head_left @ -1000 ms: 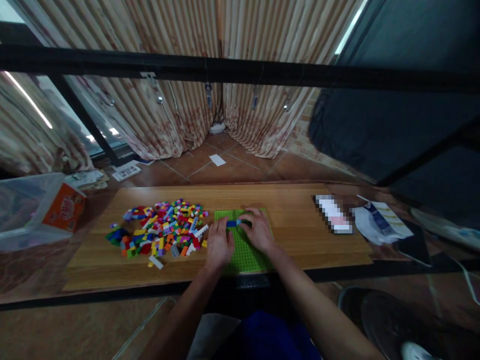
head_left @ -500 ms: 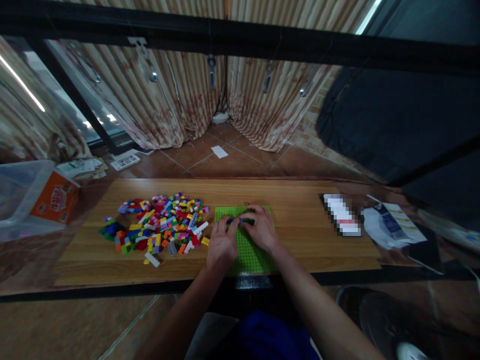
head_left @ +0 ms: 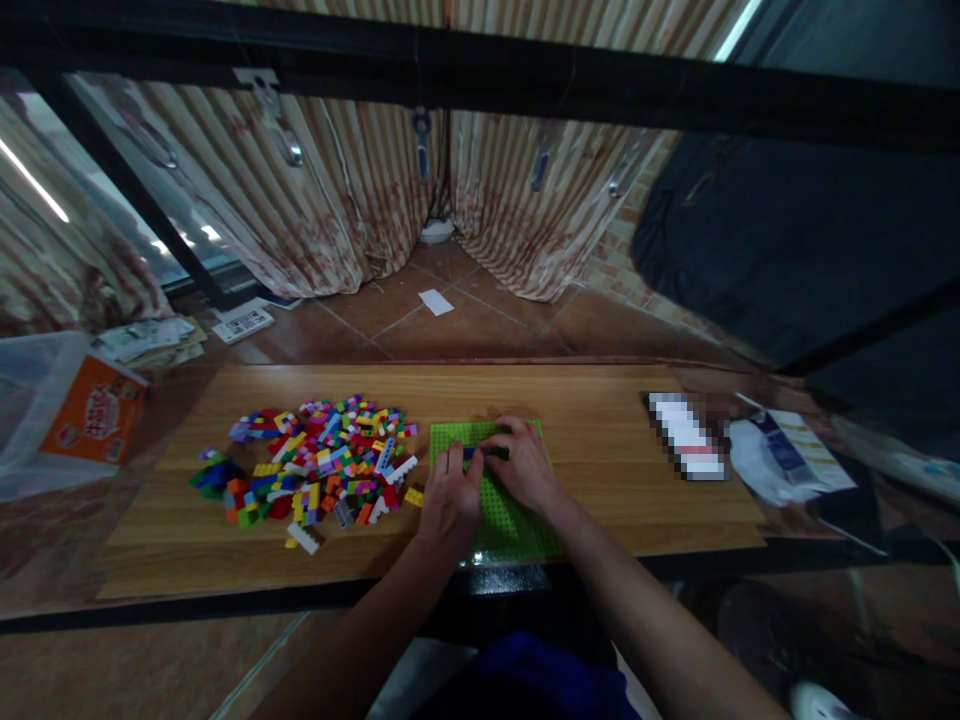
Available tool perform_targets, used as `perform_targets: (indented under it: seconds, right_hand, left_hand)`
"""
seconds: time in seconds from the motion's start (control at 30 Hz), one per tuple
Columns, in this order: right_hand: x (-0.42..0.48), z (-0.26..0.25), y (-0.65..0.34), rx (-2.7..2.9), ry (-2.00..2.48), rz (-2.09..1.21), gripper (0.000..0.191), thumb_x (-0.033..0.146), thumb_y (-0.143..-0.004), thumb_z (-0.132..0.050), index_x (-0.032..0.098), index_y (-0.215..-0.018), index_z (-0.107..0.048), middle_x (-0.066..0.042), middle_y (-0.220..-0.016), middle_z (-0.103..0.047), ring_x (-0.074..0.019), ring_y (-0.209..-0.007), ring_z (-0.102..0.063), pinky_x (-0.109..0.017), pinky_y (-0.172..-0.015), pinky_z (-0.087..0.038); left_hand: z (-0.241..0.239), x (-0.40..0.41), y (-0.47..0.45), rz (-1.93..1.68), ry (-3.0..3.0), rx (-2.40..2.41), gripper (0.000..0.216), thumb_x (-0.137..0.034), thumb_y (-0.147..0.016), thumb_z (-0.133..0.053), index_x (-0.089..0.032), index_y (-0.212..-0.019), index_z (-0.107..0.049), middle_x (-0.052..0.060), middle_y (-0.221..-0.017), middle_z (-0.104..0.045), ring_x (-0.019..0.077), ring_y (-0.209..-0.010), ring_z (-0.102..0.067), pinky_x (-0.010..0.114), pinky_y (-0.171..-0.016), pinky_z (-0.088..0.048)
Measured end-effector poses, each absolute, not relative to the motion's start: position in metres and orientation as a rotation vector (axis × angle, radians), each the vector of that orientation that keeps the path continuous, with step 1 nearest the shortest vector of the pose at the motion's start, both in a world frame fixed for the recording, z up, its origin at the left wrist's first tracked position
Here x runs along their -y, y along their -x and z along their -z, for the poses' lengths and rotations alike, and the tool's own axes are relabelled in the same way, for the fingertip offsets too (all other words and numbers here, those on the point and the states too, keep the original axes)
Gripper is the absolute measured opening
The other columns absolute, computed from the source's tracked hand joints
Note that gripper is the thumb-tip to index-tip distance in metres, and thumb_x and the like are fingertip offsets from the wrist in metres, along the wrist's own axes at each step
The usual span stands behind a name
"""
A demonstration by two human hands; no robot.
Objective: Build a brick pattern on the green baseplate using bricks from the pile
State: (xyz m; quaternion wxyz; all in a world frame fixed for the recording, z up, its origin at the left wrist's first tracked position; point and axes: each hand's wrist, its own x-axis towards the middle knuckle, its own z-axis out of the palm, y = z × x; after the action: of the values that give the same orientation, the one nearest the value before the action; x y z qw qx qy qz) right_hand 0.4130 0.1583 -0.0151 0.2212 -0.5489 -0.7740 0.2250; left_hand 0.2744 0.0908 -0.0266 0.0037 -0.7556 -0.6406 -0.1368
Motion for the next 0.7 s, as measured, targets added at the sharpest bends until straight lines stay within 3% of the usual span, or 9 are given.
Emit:
perform_targets:
  seconds: [0.17,0.33,0.57,0.7]
  right_hand:
    - [-0.160,0.017,-0.419,2.145,1.426,-0.651,0.019,0.021,-0.077,-0.072,0.028,-0.094,-0.077,-0.007,-0.125,-0.057,-0.0274,-0.119,-0.049,-0.049,-0.103,-0.038]
    - [-0.154,0.021,-0.437,2.009,1.338,-0.674,0.047,0.022,-0.074,-0.074,0.023,-0.120,-0.065,-0.009,-0.128,-0.057,-0.0244,-0.122,-0.050,-0.044,-0.107,-0.038]
    - [-0.149,0.026,-0.444,2.066,1.345,-0.636,0.020,0.020,-0.080,-0.067,0.020,-0.100,-0.072,-0.010,-0.122,-0.059,-0.0247,-0.118,-0.051,-0.043,-0.107,-0.039]
    - [-0.154,0.024,-0.439,2.092,1.311,-0.654,0.017,0.018,-0.082,-0.065,0.021,-0.096,-0.074,-0.010,-0.122,-0.058,-0.0245,-0.117,-0.051,-0.044,-0.105,-0.040]
  left_hand:
    - [0.031,-0.090,-0.273,0.482,2.346,1.985,0.046,-0.009,-0.084,-0.045,-0.014,-0.128,-0.060,0.020,-0.126,-0.055,0.0299,-0.107,-0.054,0.044,-0.092,-0.049]
    - [0.038,-0.087,-0.272,0.639,2.314,1.941,0.048,-0.012,-0.085,-0.046,-0.014,-0.131,-0.058,0.019,-0.127,-0.055,0.0294,-0.106,-0.055,0.045,-0.095,-0.047]
    - [0.041,-0.088,-0.270,0.768,2.266,1.932,0.050,-0.012,-0.086,-0.042,-0.006,-0.136,-0.051,0.020,-0.122,-0.059,0.0292,-0.109,-0.056,0.043,-0.096,-0.046]
    - [0.040,-0.087,-0.270,0.791,2.280,1.931,0.050,-0.013,-0.088,-0.040,-0.007,-0.136,-0.050,0.021,-0.124,-0.058,0.0285,-0.110,-0.056,0.043,-0.098,-0.045]
